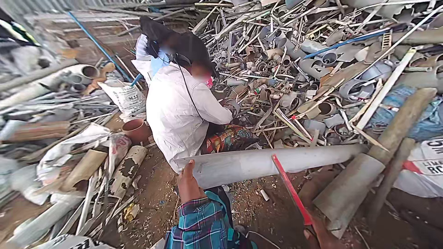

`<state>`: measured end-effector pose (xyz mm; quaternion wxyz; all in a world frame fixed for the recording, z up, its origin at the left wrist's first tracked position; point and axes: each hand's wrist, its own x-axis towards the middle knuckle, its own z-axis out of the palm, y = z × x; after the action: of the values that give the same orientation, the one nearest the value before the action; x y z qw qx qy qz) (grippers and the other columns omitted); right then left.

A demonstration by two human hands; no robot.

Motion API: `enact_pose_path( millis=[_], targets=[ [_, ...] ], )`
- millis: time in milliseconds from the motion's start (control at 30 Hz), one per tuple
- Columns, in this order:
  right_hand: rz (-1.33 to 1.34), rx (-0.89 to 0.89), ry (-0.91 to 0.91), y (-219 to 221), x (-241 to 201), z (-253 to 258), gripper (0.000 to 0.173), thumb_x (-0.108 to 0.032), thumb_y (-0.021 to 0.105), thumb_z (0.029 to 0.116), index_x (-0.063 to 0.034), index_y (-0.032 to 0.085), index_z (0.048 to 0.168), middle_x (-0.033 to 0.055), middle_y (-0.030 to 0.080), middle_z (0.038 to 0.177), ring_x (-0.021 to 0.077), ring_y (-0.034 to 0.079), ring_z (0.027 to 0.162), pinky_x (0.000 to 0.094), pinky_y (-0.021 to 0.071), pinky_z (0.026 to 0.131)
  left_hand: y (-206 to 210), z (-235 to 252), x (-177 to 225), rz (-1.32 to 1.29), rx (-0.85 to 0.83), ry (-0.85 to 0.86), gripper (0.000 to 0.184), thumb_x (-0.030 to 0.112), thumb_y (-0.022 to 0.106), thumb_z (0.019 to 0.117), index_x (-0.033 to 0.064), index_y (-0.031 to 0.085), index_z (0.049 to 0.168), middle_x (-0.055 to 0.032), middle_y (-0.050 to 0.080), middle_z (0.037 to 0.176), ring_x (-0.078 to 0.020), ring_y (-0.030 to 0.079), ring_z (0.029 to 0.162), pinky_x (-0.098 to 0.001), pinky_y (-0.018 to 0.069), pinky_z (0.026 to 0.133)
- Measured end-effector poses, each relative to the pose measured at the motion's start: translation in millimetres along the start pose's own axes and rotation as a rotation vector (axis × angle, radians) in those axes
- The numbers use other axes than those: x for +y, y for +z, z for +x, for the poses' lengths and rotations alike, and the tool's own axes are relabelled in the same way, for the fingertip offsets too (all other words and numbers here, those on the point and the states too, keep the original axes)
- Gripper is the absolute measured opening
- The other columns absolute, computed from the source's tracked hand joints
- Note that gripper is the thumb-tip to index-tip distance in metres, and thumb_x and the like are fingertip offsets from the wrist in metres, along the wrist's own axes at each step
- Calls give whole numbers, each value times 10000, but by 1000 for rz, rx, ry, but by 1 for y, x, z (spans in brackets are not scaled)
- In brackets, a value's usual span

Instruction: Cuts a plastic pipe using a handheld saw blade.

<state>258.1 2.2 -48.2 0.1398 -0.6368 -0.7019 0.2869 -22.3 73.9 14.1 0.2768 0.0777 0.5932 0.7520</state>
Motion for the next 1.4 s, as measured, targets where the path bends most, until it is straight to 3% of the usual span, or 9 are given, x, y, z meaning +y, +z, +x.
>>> enact_pose_path(
  millis=[233, 700, 1033, 1167, 1300, 1400],
  targets=[
    [-19, -10, 19, 0, 7, -8, 509, -101, 521, 1035, 146, 426, 1470, 399, 633, 1213, 593, 665, 1006, 697, 509, 860, 2, -1, -2, -15, 3, 22, 275, 133, 446, 1047, -29, 512, 1259, -127, 560, 1154, -138, 579, 1021, -335, 490, 891],
    [-8, -80, 73, 1, 1, -7, 521, -99, 506, 1049, 133, 388, 1500, 404, 600, 1275, 587, 653, 1055, 684, 504, 900, 2, -1, -1, -19, 4, 4, 272, 124, 453, 1046, -26, 504, 1267, -121, 557, 1135, -135, 583, 990, -332, 496, 867],
    [0, -68, 47, 4, 3, -8, 513, -87, 516, 1040, 143, 402, 1485, 408, 617, 1220, 585, 662, 1018, 673, 515, 882, 2, -2, -3, -21, -10, 21, 238, 123, 450, 1047, -23, 522, 1220, -102, 561, 1086, -112, 591, 954, -307, 504, 848],
    [-9, -68, 48, 3, 4, -8, 496, -90, 518, 1042, 135, 420, 1473, 396, 625, 1217, 570, 673, 1004, 664, 526, 865, 0, -3, -1, -13, -11, 20, 301, 130, 447, 1050, -39, 495, 1294, -144, 545, 1198, -146, 559, 1059, -338, 470, 918],
    [76, 82, 101, 8, 6, -3, 423, -57, 534, 1007, 128, 512, 1387, 362, 650, 1178, 521, 695, 968, 623, 547, 844, -2, -6, -1, -13, -37, 41, 271, 110, 432, 1045, -13, 490, 1279, -69, 542, 1124, -70, 565, 979, -267, 484, 865],
    [177, 61, 134, 5, -1, 1, 432, -110, 491, 1035, 95, 490, 1415, 324, 676, 1099, 475, 695, 968, 598, 539, 856, -12, 1, -9, -3, -160, 111, 169, 108, 405, 1044, 45, 508, 1162, 49, 561, 1004, 35, 583, 892, -201, 511, 826]
  ],
)
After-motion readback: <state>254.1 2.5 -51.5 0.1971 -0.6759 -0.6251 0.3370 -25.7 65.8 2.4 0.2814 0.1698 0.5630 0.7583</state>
